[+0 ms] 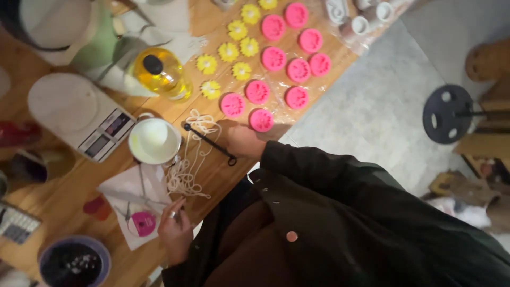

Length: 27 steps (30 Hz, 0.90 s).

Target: Inserting wicks into flower-shaped silicone molds in a candle studio environment.

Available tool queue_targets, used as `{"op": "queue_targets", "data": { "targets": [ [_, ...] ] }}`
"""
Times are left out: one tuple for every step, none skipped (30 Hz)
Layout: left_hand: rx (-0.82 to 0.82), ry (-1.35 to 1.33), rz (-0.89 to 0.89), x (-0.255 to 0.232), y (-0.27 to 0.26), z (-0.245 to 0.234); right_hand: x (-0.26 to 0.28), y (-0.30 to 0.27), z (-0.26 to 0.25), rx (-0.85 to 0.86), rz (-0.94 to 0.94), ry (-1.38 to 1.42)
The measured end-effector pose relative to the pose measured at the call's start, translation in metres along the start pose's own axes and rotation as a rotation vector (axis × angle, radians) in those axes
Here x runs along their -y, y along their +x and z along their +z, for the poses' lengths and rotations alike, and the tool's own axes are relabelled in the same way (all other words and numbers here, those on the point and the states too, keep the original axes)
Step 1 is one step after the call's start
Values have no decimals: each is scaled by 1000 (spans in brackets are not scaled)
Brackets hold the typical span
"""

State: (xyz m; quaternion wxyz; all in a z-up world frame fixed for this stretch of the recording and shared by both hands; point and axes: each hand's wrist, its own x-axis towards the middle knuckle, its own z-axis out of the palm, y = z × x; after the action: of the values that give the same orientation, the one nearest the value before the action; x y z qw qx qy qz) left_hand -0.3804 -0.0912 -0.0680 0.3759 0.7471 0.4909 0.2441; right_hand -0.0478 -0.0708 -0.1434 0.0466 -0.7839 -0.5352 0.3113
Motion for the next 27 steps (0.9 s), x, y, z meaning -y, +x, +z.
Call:
{"op": "queue_targets", "data": {
  "targets": [
    [20, -7, 15, -4, 4, -2, 2, -3, 0, -11, 23, 4],
    [33, -5, 17, -9, 6, -3, 4, -4, 0, -36, -7, 2],
    [46, -2, 19, -15, 8, -4, 7, -5, 0, -62, -38, -1],
    [56, -4, 30, -14, 11, -2, 11, -11, -7, -70, -26, 2],
    [62, -17, 25, -14, 14, 0, 14, -17, -14, -182, -87, 40],
    [66, -26, 17, -14, 15, 1, 18, -22, -21, -291, -153, 78],
    [74, -26, 24, -18, 21, 1, 25, -31, -36, -297, -145, 81],
    [82, -32, 46, -23, 26, 1, 31, -40, -51, -420, -200, 140],
    [91, -38, 68, -27, 31, 2, 37, -49, -66, -544, -254, 199],
    [96, -37, 74, -40, 40, 1, 31, -55, -72, -549, -248, 201],
    [117, -27, 112, -54, 48, 0, 25, -61, -78, -495, -228, 260],
    [136, -18, 153, -68, 56, 1, 18, -67, -85, -443, -210, 319],
    [139, -17, 160, -80, 65, 7, 8, -77, -91, -450, -207, 320],
    [167, -31, 203, -92, 73, 13, -2, -87, -97, -403, -184, 460],
    [195, -44, 246, -105, 82, 19, -13, -98, -103, -353, -162, 599],
    [194, -41, 252, -117, 88, 33, -25, -110, -106, -359, -165, 600],
    [240, -107, 331, -129, 94, 47, -39, -122, -109, -373, -128, 692],
    [283, -172, 408, -142, 100, 61, -53, -133, -113, -384, -93, 782],
    [279, -169, 412, -159, 106, 78, -69, -142, -115, -387, -99, 783],
    [313, -184, 505, -177, 112, 96, -87, -151, -117, -390, -45, 807],
    [348, -198, 598, -194, 118, 115, -105, -161, -119, -393, 8, 832],
    [342, -194, 597, -200, 119, 141, -120, -169, -119, -391, 1, 832],
    [431, -153, 545, -207, 120, 167, -136, -178, -119, -411, 47, 856],
    [515, -113, 498, -214, 125, 194, -153, -184, -121, -435, 89, 876],
    [504, -110, 502, -209, 131, 224, -167, -189, -124, -437, 78, 874],
    [411, -16, 648, -203, 136, 254, -181, -194, -125, -438, 115, 917],
    [315, 79, 792, -198, 142, 283, -195, -200, -127, -438, 153, 960]
  ]
}}
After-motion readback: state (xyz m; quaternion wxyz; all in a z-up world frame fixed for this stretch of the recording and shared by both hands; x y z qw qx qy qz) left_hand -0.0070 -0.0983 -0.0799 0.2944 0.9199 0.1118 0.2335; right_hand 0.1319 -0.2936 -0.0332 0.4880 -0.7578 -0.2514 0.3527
